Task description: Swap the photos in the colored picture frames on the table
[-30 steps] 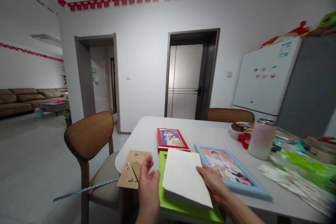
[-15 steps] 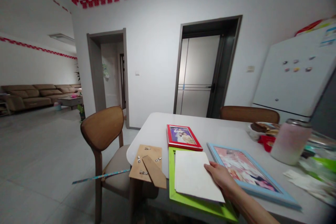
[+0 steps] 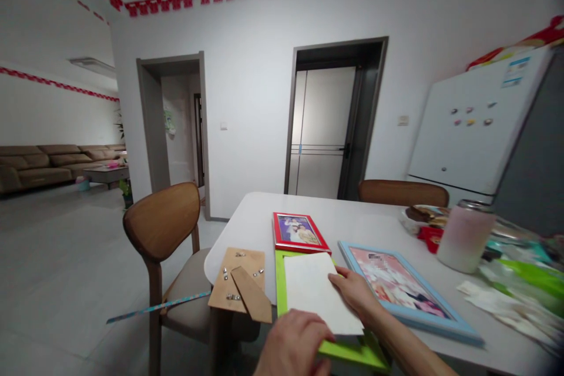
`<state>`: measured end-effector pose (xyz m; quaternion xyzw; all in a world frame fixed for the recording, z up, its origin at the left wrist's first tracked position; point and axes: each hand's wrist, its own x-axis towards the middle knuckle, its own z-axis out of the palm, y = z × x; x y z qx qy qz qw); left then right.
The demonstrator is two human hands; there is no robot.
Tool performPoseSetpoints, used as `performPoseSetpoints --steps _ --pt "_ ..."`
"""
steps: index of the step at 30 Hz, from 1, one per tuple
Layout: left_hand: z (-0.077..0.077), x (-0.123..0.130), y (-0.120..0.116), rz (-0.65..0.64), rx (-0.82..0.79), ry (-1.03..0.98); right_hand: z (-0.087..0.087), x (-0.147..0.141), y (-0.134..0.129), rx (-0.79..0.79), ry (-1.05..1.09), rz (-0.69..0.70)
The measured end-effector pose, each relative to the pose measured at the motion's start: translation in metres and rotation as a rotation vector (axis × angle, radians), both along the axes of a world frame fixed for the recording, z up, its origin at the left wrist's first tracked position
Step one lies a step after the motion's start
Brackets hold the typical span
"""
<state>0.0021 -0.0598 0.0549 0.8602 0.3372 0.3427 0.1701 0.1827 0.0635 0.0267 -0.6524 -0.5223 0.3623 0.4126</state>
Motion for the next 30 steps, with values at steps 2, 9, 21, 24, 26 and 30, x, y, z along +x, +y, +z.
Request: performPoseSetpoints --steps 2,9,21,24,26,30 --pt "-0.013 -0.007 0.022 0.084 -0.058 0.120 0.001 0.001 0.000 0.055 -0.167 0.038" --pt "-0.051 -0.015 0.043 0.144 -0.170 0.248 0.001 0.001 -0.003 0.100 -0.779 0.086" --pt "-0.049 -0.021 0.045 0.140 -0.192 0.375 -0.008 -0.002 0.000 0.163 -0.690 0.019" --pt "-0.051 -0.022 0.046 0.133 -0.174 0.350 -0.009 -0.005 -0.002 0.156 -0.803 0.000" --pt "-0.051 -0.021 0.046 0.125 -0.168 0.339 -0.010 -0.007 -0.005 0.155 -0.902 -0.022" --pt "-0.042 -0.025 0.041 0.128 -0.202 0.366 -0.015 -0.007 -0.010 0.162 -1.006 -0.067"
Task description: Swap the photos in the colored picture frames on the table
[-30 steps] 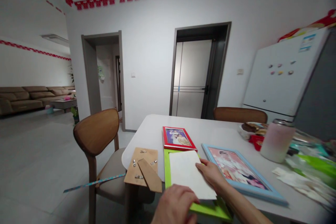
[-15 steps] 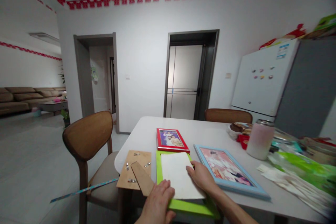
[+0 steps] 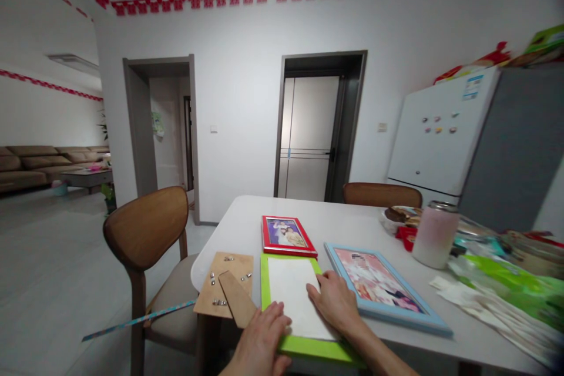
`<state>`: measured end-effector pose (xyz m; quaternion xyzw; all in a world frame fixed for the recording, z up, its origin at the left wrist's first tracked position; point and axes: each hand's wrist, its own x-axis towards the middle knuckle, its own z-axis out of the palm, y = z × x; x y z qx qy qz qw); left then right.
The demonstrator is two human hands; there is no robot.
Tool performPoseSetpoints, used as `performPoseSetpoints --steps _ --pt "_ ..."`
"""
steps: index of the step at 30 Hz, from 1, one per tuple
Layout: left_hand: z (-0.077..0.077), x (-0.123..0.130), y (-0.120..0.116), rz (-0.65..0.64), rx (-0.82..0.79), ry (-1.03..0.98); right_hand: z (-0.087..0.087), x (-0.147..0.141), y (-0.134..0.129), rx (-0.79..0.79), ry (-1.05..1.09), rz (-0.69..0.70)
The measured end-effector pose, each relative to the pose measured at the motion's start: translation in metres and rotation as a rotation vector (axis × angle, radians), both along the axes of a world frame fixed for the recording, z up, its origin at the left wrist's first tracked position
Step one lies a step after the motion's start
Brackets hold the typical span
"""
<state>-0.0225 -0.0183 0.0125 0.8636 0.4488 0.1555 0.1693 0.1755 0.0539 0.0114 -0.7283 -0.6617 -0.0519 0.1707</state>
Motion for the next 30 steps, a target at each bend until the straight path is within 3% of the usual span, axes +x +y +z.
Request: performPoseSetpoints --steps 4,9,12,15,19,23,27,30 --pt "0.004 -0.027 0.000 0.113 0.044 0.035 -0.003 0.002 -0.002 -0.011 0.022 0.018" --pt "-0.011 -0.075 0.022 0.403 0.147 0.240 0.004 -0.009 -0.009 0.024 0.170 0.175" --pt "-0.018 -0.090 0.036 0.442 0.305 0.295 0.011 -0.028 -0.018 -0.009 0.336 0.369" --pt "-0.015 -0.092 0.041 0.399 0.518 0.235 0.020 -0.051 -0.029 -0.030 0.570 0.494" --pt "0.007 -0.072 0.027 0.276 0.829 0.099 0.039 -0.074 -0.042 -0.133 0.908 0.612" --pt "0.025 -0.028 0.008 0.212 0.995 -0.048 0.057 -0.065 -0.056 -0.154 0.957 0.647" --pt "0.011 0.018 0.004 0.193 0.982 -0.167 0.064 -0.028 -0.070 -0.261 0.819 0.595" --pt "-0.006 0.045 0.006 0.127 0.820 -0.144 0.059 -0.001 -0.075 -0.355 0.692 0.537"
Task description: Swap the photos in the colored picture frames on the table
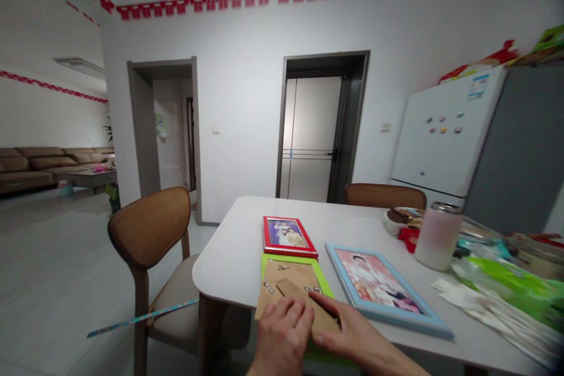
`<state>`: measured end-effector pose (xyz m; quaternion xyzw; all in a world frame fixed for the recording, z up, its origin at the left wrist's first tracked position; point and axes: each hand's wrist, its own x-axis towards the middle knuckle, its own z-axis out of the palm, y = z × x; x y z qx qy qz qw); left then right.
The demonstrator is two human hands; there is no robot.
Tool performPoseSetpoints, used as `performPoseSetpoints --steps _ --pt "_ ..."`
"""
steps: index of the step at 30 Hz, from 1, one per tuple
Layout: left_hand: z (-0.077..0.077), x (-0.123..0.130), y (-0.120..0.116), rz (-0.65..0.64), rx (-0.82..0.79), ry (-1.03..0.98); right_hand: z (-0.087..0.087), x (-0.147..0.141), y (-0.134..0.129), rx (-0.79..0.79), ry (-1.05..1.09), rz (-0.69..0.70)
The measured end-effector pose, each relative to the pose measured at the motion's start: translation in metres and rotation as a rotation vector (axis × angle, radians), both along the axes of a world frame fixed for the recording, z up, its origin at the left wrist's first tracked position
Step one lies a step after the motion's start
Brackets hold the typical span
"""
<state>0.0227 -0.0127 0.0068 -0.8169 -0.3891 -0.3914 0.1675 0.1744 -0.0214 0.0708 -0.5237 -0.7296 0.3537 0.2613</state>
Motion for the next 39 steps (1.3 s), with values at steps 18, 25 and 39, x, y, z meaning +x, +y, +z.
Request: performPoseSetpoints --steps 18,25,39 --pt "-0.008 -0.035 0.005 -0.056 -0.684 0.067 -0.045 0.004 0.031 0.375 -0.515 -0.169" --pt "-0.008 -0.037 0.006 -0.068 -0.707 0.039 -0.057 0.025 0.054 0.418 -0.454 -0.240" --pt "0.008 -0.031 -0.003 -0.004 -0.762 0.028 -0.056 0.029 0.065 0.386 -0.445 -0.193"
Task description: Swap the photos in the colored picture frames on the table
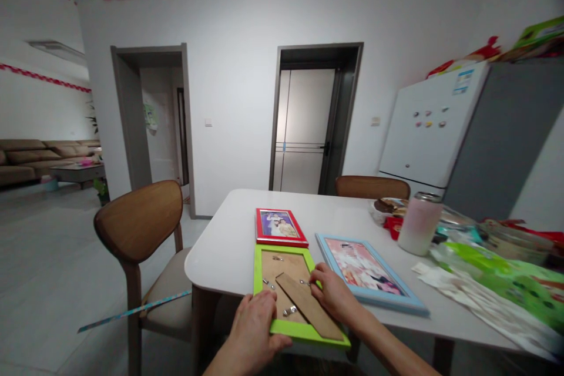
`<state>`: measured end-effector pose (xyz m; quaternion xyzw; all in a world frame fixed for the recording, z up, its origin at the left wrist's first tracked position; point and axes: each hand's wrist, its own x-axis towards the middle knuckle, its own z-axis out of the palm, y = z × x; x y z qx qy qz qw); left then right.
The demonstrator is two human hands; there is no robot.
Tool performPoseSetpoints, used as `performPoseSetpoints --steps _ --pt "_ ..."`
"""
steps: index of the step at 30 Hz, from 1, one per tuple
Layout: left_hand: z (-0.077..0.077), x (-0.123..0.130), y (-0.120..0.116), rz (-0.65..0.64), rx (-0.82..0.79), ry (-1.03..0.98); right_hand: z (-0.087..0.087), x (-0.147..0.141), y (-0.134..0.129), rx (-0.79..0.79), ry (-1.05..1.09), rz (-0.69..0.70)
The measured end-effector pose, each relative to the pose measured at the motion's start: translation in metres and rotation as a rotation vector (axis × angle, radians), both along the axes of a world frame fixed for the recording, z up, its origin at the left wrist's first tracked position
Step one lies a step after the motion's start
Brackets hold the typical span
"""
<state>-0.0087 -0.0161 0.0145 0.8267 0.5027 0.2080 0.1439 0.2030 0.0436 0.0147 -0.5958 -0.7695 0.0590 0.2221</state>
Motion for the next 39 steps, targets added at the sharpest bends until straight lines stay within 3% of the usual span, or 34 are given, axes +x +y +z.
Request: performPoseSetpoints --steps 9,12,17,25,27,31,39 --pt "0.004 0.000 0.000 -0.006 0.006 0.001 0.004 -0.011 -0.002 0.072 -0.043 -0.058" --pt "0.002 0.000 0.001 0.000 0.011 0.003 0.009 -0.037 -0.002 0.135 0.017 0.045" --pt "-0.002 -0.001 0.002 -0.001 0.027 -0.016 0.008 -0.078 0.009 0.039 0.032 0.154" --pt "-0.003 -0.002 0.002 0.009 0.020 -0.020 0.005 -0.079 0.016 0.044 0.004 0.306" --pt "-0.004 -0.002 0.002 0.014 0.004 -0.030 0.004 -0.074 0.023 0.040 0.044 0.250" --pt "-0.004 -0.002 0.003 0.018 -0.010 -0.046 -0.002 -0.064 0.051 0.016 0.188 -0.039" --pt "-0.001 0.000 0.002 0.023 -0.024 -0.059 -0.013 -0.064 0.092 -0.070 0.220 -0.288"
